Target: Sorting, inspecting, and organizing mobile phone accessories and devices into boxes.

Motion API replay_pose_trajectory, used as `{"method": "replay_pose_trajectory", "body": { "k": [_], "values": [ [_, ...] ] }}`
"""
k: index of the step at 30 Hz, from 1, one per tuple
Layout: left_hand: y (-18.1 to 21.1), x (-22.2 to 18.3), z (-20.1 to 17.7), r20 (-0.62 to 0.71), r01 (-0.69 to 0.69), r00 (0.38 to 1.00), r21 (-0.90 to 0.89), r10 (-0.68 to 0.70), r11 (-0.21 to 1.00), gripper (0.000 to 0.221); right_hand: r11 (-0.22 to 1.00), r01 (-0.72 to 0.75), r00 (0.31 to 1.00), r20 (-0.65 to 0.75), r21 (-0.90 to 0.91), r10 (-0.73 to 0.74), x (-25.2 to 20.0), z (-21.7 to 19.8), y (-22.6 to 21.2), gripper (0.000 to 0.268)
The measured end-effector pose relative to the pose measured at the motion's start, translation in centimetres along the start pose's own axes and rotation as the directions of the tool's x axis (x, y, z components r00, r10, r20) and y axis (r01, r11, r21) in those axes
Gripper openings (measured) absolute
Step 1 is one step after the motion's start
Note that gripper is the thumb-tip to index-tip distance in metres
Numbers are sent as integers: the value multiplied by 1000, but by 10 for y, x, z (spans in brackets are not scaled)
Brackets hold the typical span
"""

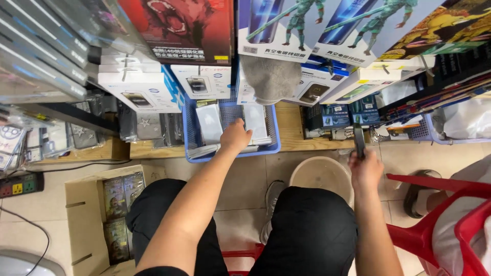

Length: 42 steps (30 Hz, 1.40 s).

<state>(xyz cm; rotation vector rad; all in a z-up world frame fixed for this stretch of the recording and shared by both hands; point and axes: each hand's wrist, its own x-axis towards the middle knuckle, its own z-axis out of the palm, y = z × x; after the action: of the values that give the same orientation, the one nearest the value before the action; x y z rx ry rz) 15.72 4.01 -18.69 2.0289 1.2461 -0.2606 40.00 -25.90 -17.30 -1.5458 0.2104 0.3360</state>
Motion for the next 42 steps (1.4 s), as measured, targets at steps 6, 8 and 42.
{"method": "replay_pose_trajectory", "body": {
  "k": [6, 8, 42],
  "values": [
    [25, 28, 48, -44, 278, 958, -110, -284, 954, 66, 889, 398, 741, 493, 225, -456, -182, -115, -70, 30],
    [2, 55, 74, -132, 240, 959, -99, -252, 966, 65, 823, 514, 466, 727, 242, -505, -204, -117, -98, 21],
    [13, -264, -122, -162, -266, 945, -886, 284, 380, 49, 712, 341, -269, 789, 614, -552, -438, -58, -198, 16]
  ]
}}
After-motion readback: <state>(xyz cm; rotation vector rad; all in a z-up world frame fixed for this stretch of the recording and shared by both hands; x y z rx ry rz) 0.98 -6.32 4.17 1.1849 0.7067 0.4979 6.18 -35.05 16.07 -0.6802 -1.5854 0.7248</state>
